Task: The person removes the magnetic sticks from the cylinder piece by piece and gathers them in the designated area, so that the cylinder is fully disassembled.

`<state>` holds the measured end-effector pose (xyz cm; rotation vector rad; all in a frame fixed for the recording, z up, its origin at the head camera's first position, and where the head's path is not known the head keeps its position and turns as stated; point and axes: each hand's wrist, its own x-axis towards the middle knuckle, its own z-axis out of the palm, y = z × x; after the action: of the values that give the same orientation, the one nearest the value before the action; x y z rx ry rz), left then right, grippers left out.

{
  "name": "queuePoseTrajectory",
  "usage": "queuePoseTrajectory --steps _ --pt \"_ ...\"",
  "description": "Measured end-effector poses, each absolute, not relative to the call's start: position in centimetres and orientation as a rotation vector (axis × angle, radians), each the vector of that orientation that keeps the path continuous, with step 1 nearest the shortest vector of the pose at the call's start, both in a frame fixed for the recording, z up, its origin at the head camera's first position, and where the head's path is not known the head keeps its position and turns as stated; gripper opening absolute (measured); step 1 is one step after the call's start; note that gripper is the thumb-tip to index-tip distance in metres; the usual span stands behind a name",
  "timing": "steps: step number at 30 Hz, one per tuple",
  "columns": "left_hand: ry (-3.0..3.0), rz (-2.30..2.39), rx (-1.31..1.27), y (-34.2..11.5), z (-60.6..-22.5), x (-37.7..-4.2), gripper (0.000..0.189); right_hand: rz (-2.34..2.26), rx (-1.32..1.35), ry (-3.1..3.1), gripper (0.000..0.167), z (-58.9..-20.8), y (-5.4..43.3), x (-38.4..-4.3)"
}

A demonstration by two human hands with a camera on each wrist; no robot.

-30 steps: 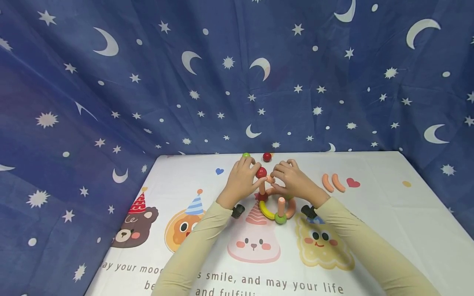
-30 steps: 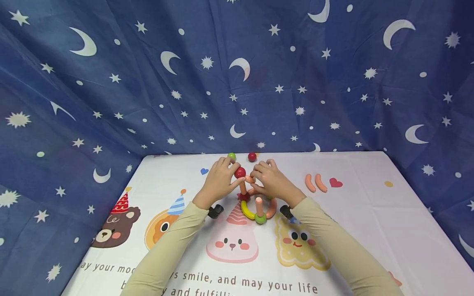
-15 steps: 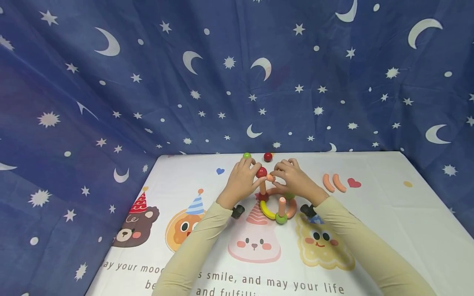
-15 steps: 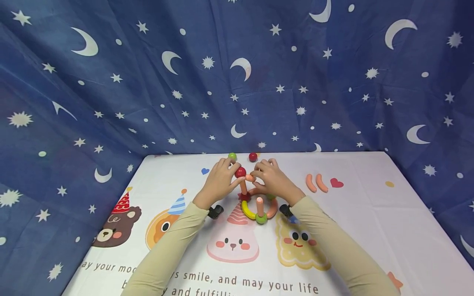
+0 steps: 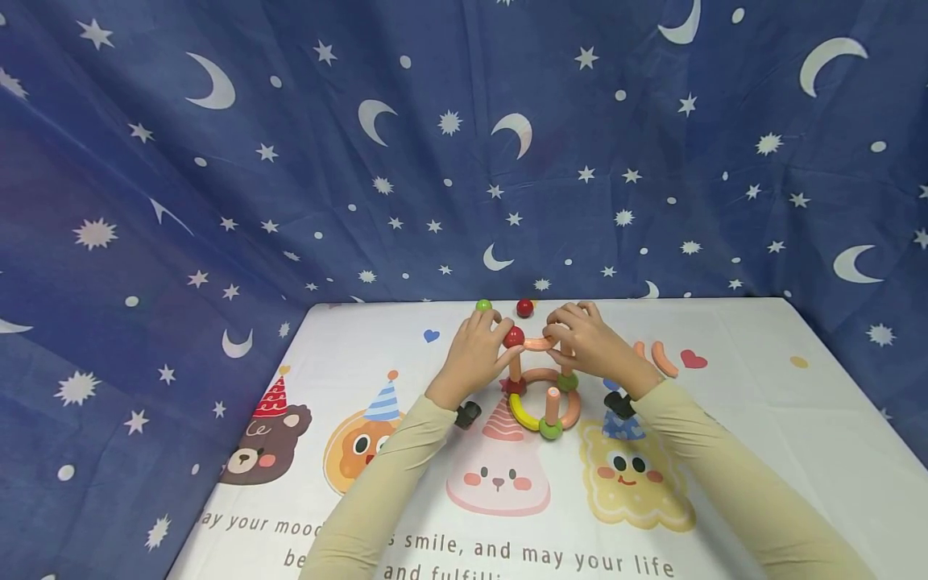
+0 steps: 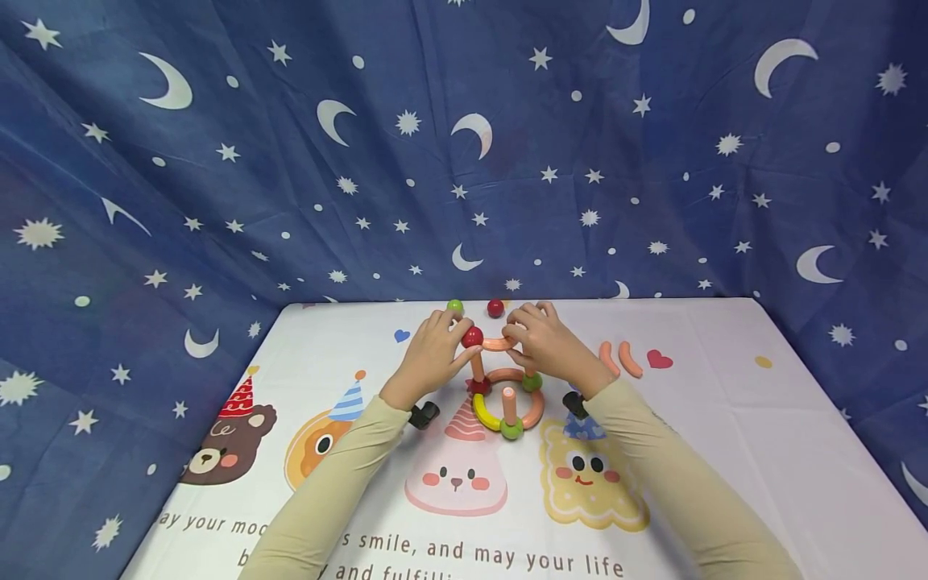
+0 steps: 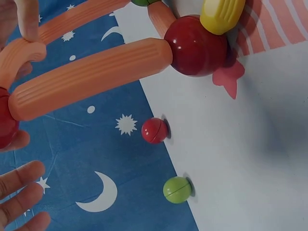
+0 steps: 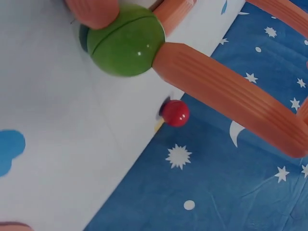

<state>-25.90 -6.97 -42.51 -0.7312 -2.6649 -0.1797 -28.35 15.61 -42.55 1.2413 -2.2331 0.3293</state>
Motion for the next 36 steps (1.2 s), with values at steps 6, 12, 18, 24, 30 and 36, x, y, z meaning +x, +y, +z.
queuePoseTrajectory --steps 6,12,18,24,30,36 --pt "-2.678 -0.186 -0.734 -6.9 -42.4 -25.9 0.039 0.278 1.272 -2.240 0.029 -42.0 16.0 -28.0" --pt "-2.683 -0.173 -0.733 -6.8 -42.4 -25.9 0.040 0.239 1.266 -2.249 0.031 -41.8 16.1 -27.6" --pt "-2.694 -0.193 -0.731 -6.8 -42.4 -25.9 0.039 0.253 1.266 -2.236 0.036 -41.6 16.5 -27.2" --pt "-2.703 -0.203 -0.728 -6.8 -42.4 -25.9 0.039 0.247 1.245 -2.265 0.037 -41.4 17.0 -26.9" --pt "-2.707 -0.211 -0.728 -6.8 -42.5 -25.9 0.039 0.239 1.236 -2.240 0.036 -41.1 17.4 -26.7" --pt "-2.691 -0.175 -0.732 -6.7 -42.6 -26.0 0.039 0.222 1.241 -2.210 0.034 -40.9 17.6 -26.5"
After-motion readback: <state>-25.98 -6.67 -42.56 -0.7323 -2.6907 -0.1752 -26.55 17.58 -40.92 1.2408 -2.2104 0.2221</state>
